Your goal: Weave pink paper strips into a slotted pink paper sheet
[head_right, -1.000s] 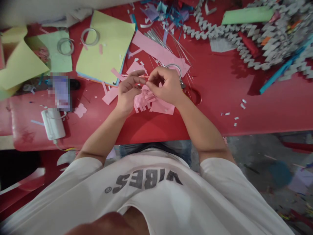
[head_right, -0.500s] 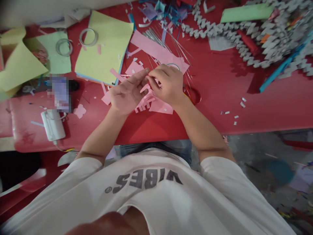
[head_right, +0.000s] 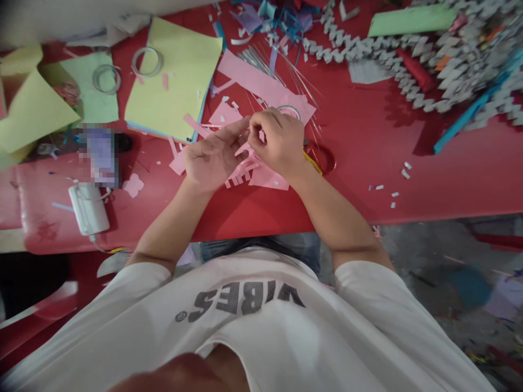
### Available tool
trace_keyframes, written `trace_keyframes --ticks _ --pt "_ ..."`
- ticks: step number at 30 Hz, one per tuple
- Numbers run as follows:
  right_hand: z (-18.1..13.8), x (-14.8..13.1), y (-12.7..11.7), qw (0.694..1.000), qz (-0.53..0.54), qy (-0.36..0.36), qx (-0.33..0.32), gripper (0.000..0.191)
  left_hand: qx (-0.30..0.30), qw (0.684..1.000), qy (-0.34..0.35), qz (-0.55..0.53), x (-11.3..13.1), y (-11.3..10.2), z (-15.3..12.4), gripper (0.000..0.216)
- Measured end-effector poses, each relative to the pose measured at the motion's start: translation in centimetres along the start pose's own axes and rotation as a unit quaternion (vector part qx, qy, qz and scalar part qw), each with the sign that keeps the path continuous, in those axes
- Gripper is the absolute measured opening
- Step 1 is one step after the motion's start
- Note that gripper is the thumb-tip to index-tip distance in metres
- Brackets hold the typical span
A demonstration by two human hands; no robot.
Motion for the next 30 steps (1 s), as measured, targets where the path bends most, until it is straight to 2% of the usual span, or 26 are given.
trace_keyframes --ticks 6,12,15,19,23,26,28,30 --pt "-0.1 0.3 0.2 0.998 0.049 0.023 -0.015 0.007 -0.003 0.998 0.032 0.06 -0.2 -1.2 0.5 0.047" --pt "-0.1 0.2 0.1 0.995 0.088 0.049 -0.025 0.009 0.044 0.982 0.066 0.173 0.6 -1.8 0.2 0.041" --pt "0.1 0.3 0.3 0.985 0.148 0.08 -0.038 0.02 0.068 0.977 0.069 0.19 0.7 -2.1 0.1 0.038" --pt "0.3 1.0 1.4 0.951 0.276 0.121 -0.075 0.036 0.08 0.975 0.076 0.193 0.9 -2.3 0.1 0.034" --pt "0.6 1.3 2.9 0.879 0.437 0.148 -0.117 0.042 0.072 0.98 0.078 0.167 1.2 -1.8 -0.2 0.03" --pt "0.7 0.7 3.6 0.839 0.497 0.148 -0.167 0.038 0.073 0.981 0.079 0.163 1.4 -1.8 -0.4 0.024" --pt "0.7 0.4 3.5 0.833 0.504 0.147 -0.172 0.035 0.076 0.978 0.079 0.174 1.5 -2.0 -0.5 0.024" --pt "0.7 0.5 2.9 0.845 0.49 0.152 -0.148 0.034 0.079 0.974 0.082 0.196 1.7 -2.2 -0.5 0.028"
Point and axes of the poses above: each hand's wrist, its own z-axis towards the middle knuckle, its own y-axis out of the palm, x = y × z, the point moved 9 cm from there along z, towards the middle knuckle, and after that the axes turned 8 degrees about -x, right-handed, at the moved point
